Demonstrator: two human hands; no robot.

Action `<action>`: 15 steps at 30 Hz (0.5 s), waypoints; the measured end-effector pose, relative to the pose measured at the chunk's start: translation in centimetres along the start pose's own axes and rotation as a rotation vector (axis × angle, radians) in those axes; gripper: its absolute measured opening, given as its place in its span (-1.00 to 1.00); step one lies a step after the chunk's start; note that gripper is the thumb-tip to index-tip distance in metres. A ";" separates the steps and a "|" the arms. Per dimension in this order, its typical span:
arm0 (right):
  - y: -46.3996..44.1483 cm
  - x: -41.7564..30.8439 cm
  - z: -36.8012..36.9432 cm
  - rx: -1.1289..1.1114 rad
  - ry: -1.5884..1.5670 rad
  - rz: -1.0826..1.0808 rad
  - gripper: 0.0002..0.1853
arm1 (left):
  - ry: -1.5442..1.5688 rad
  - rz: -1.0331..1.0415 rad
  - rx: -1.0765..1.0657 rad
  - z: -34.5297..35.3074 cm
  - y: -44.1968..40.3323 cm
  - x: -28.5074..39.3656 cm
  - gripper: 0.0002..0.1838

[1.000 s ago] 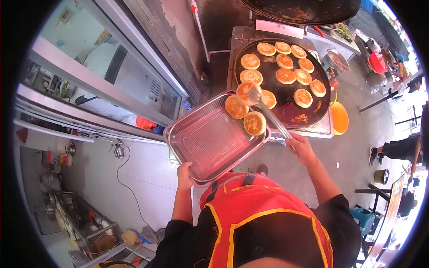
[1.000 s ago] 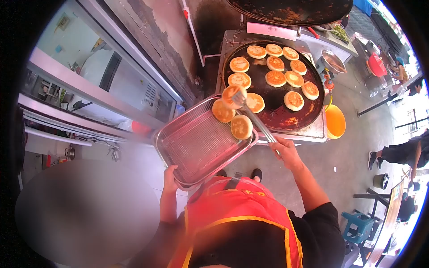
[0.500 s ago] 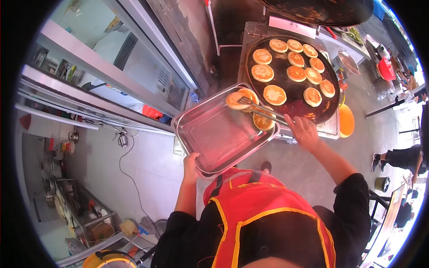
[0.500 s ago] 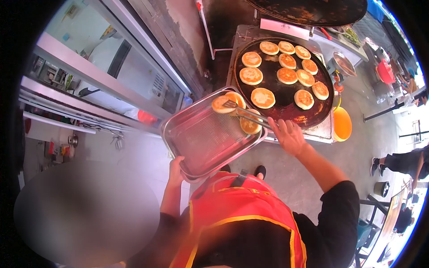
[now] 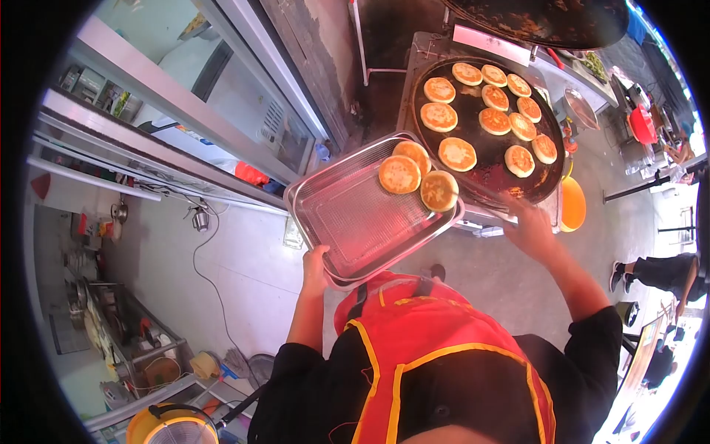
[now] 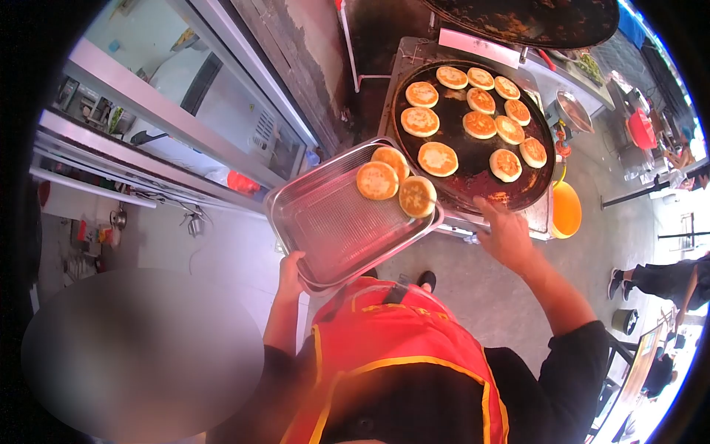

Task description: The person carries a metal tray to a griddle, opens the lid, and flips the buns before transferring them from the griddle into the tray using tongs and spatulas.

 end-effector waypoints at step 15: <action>6.0 1.0 19.1 -0.447 -1.367 0.754 -0.73 | -0.008 0.015 -0.039 0.2 0.1 0.0 -0.65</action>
Point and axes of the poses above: each hand's wrist, its own y-axis away from the middle knuckle, its own z-axis out of the palm, x = y × z, the point moved 10 cm from there along -y, towards the middle knuckle, and after that the axes turned 8 degrees about z, right-handed, at the moved point
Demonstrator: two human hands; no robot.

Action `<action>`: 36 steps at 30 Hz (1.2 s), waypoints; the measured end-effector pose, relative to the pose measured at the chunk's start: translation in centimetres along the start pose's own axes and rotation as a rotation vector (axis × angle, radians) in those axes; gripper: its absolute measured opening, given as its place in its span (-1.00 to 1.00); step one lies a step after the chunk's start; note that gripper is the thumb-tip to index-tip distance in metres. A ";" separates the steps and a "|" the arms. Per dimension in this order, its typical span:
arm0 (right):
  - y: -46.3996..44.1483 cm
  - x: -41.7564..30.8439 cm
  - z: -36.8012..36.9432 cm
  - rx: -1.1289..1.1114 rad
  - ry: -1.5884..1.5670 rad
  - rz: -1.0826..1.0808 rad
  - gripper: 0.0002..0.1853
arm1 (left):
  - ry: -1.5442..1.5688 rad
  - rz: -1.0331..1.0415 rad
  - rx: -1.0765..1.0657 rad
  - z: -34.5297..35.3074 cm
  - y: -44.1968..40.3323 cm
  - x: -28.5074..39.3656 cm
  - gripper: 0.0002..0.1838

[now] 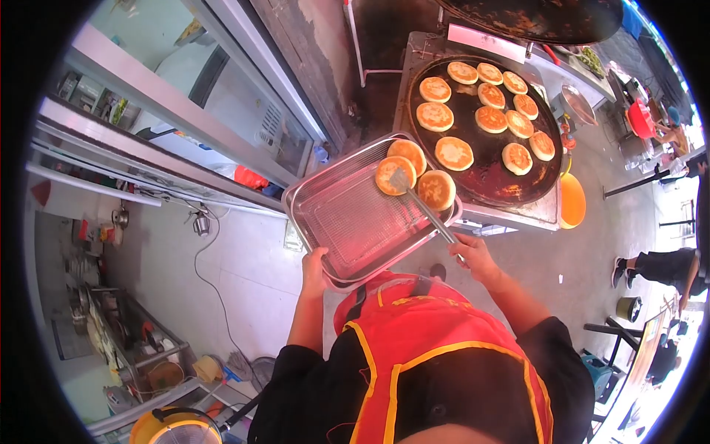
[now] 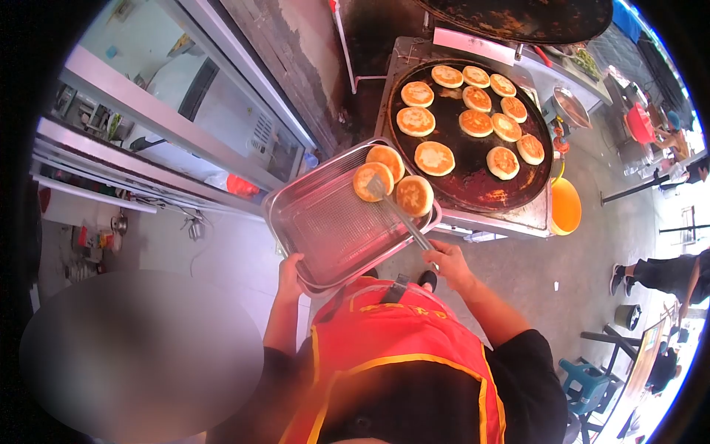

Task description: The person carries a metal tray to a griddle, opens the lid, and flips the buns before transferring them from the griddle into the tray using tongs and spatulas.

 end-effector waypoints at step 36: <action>6.9 -8.4 -14.0 0.369 0.195 -0.008 -0.77 | 0.051 -0.046 -0.071 0.8 -0.3 -0.2 -0.60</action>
Point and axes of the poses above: each hand's wrist, its own y-axis away from the middle knuckle, its own z-axis out of the palm, x = y × z, the point moved 10 cm from there along -y, towards the middle knuckle, and after that the axes turned 8 degrees about z, right-handed, at the moved point
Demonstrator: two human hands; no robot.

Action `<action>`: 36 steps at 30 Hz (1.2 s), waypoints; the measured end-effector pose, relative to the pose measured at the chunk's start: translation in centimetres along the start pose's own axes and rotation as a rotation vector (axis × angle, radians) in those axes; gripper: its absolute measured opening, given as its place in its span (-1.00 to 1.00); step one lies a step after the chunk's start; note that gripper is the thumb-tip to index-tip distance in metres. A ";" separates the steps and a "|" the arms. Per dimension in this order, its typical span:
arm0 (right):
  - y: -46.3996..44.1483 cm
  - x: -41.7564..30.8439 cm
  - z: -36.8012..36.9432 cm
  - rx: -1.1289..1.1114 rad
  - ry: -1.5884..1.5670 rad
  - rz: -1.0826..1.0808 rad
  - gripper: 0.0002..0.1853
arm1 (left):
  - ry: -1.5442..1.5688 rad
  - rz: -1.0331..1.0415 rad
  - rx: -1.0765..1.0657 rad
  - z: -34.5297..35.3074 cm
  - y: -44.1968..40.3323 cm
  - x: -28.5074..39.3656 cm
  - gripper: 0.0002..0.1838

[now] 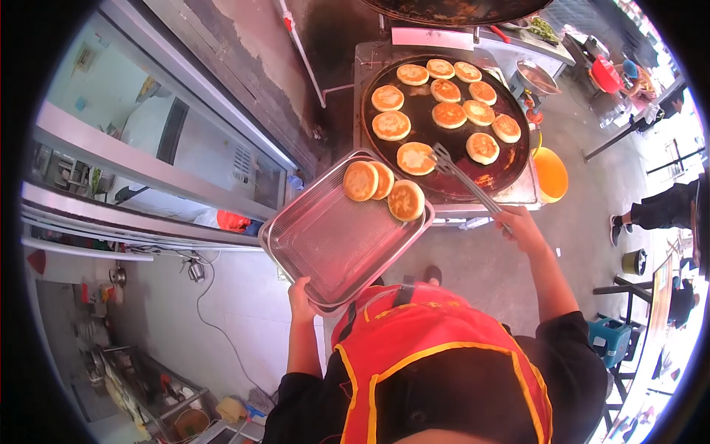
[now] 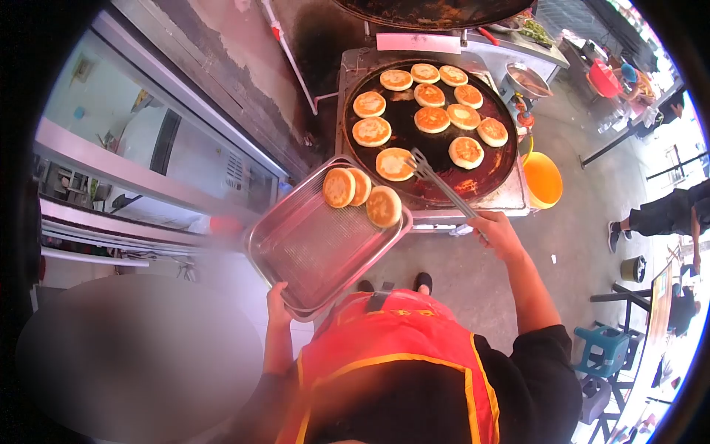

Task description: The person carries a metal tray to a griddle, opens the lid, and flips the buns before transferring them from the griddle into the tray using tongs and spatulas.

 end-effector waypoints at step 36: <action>-0.8 -3.2 -4.5 0.527 0.672 -0.328 -0.57 | -0.107 -0.027 0.117 -1.1 0.4 -0.4 -0.55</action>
Point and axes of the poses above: each hand's wrist, its own y-axis away from the middle knuckle, its own z-axis out of the palm, x = y × z, the point moved 10 cm from there along -y, towards the middle knuckle, and after that the axes turned 8 degrees about z, right-handed, at the moved point
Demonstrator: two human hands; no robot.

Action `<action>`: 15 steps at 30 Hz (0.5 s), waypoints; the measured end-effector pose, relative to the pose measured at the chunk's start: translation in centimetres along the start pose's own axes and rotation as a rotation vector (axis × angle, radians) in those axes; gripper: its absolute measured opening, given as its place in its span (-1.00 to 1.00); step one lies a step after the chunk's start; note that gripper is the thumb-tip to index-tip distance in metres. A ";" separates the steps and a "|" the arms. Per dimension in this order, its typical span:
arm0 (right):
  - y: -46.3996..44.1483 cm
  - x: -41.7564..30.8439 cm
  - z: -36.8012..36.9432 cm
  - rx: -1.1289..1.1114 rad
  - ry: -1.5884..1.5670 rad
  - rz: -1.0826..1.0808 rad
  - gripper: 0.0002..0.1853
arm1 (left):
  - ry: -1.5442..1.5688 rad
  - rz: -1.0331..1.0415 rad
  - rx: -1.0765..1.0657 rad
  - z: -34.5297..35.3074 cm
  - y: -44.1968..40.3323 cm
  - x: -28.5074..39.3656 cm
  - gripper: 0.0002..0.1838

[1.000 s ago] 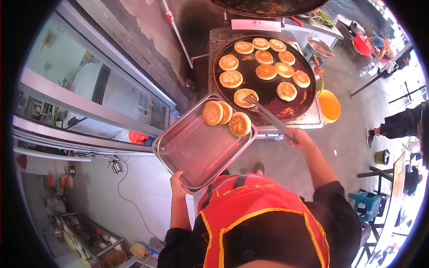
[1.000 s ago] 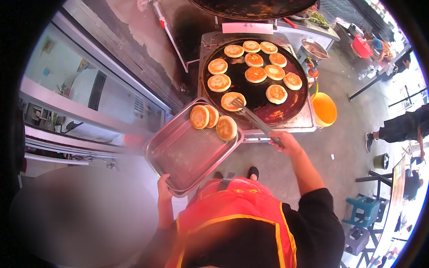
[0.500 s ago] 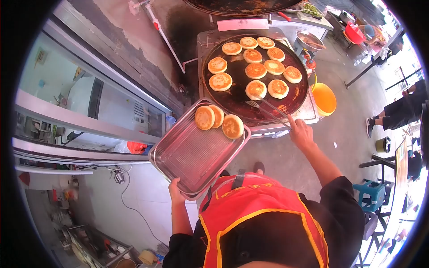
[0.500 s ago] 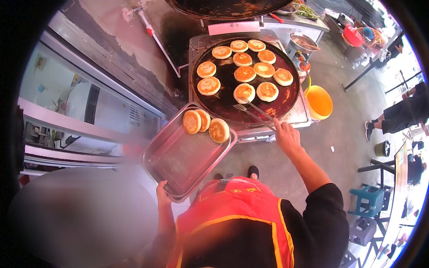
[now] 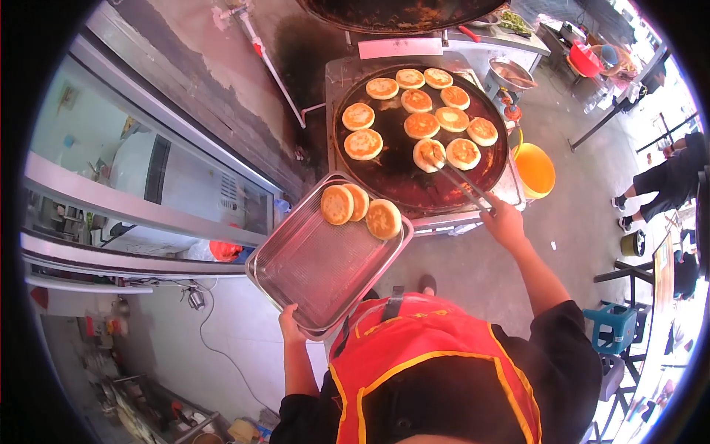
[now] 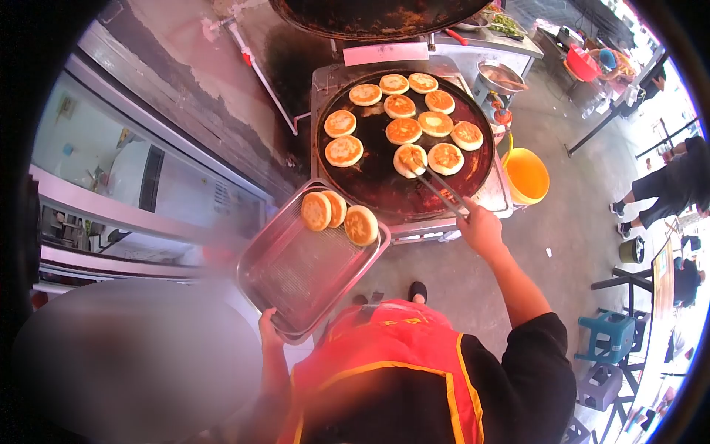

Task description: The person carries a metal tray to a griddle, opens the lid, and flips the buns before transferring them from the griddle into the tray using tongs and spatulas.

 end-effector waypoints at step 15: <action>-10.8 -1.6 4.5 0.150 -0.210 0.045 -0.60 | -0.048 0.035 0.026 -0.1 0.2 0.9 -0.54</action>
Point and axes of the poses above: each hand's wrist, its own y-axis away from the middle knuckle, its own z-axis out of the palm, x = y × z, the point moved 10 cm from there along -y, towards the middle knuckle, and after that the axes turned 8 degrees about z, right-handed, at the moved point
